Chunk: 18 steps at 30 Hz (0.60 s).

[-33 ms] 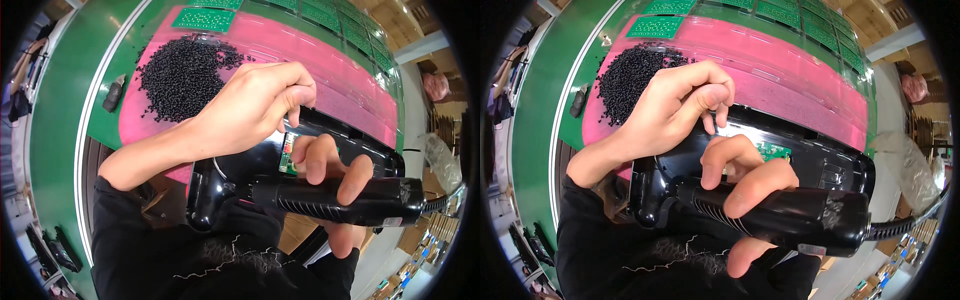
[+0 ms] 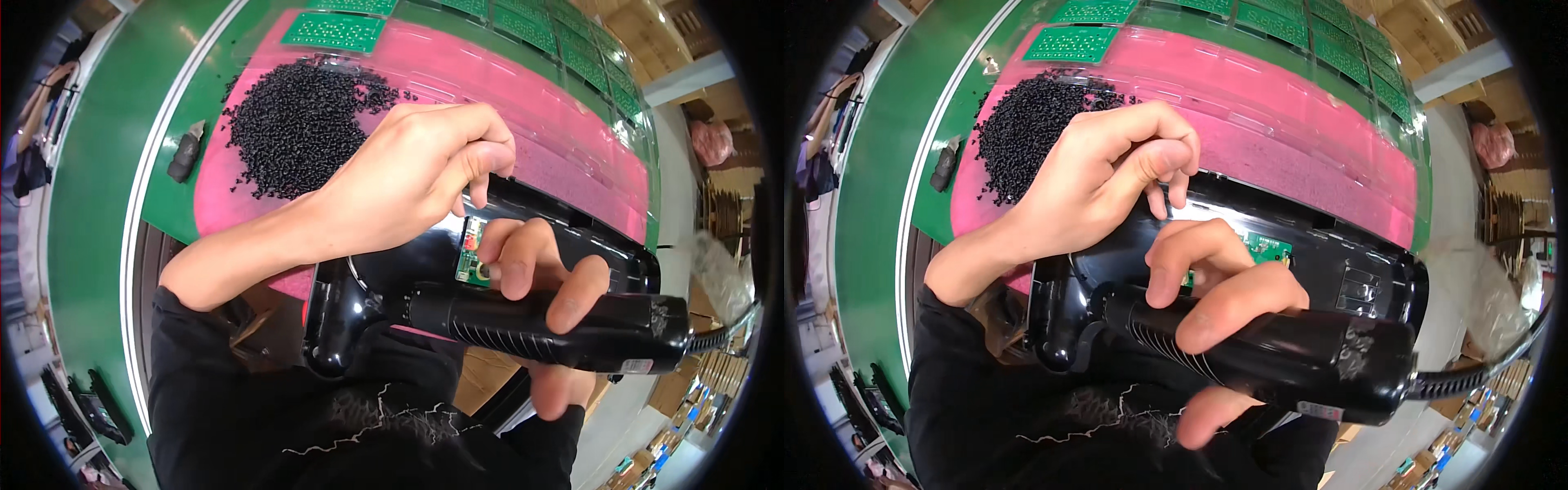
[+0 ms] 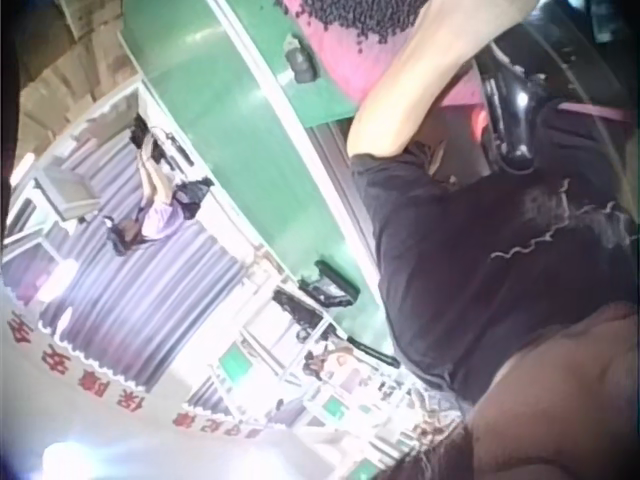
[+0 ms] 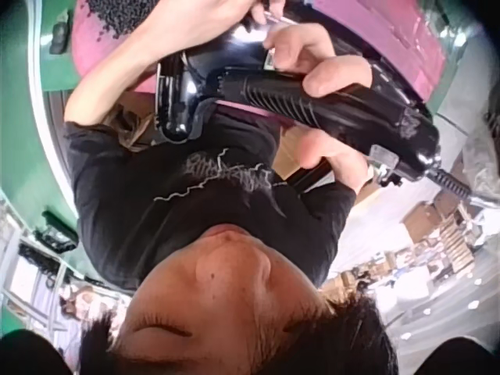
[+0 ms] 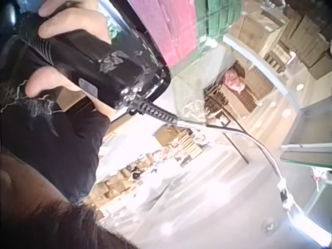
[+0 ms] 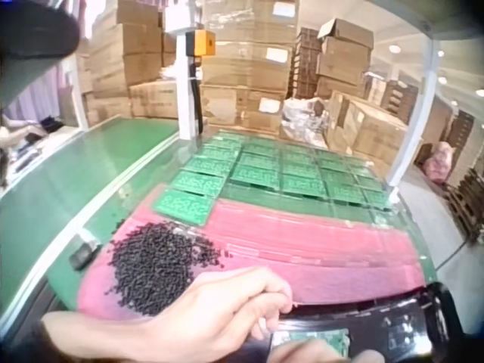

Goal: Fitting circuit boards into plastic housings and securing them with an electric screwdriver.

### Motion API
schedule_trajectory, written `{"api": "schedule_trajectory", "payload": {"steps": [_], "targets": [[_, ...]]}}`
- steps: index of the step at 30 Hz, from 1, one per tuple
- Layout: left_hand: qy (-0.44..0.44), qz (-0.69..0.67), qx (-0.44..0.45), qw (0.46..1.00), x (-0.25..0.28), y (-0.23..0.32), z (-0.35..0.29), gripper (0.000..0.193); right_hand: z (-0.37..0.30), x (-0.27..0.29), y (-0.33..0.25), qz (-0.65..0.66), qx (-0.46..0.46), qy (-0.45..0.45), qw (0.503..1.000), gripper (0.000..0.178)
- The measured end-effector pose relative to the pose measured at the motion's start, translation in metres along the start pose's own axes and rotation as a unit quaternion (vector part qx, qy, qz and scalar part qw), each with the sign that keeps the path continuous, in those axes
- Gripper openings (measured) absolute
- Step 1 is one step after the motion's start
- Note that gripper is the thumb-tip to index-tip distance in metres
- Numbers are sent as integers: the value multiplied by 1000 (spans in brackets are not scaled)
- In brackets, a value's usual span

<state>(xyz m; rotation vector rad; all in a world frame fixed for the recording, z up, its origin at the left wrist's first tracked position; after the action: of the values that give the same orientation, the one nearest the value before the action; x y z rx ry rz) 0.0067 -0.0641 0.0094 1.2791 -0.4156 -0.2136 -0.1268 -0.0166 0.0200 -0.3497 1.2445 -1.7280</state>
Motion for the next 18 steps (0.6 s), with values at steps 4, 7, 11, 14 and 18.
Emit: {"api": "schedule_trajectory", "payload": {"steps": [4,7,11,14,18], "targets": [[18,16,-9,1000,3,-5,-5,9,-1,-2,4,56,-59,47,996,45],[31,59,-84,994,2,2,-4,7,-2,1,4,70,-64,46,994,44],[6,110,-89,990,0,5,-5,5,-5,4,-10,88,-29,77,993,37],[-64,210,-135,966,-14,8,-7,9,-6,13,-56,58,137,140,979,26],[-146,205,-116,961,-30,6,-11,13,-16,31,-88,62,279,190,939,23]]}}
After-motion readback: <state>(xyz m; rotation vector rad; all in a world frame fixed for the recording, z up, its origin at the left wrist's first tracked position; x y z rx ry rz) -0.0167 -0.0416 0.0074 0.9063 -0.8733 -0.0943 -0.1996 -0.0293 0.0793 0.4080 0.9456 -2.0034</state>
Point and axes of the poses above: each hand's wrist, its own z-axis towards the middle knuckle, its own x-axis out of the back of the hand, y = z × x, the point moved 6 cm from there along z, towards the middle knuckle, and after that the axes turned 7 degrees about -y, right-handed, at the moved point
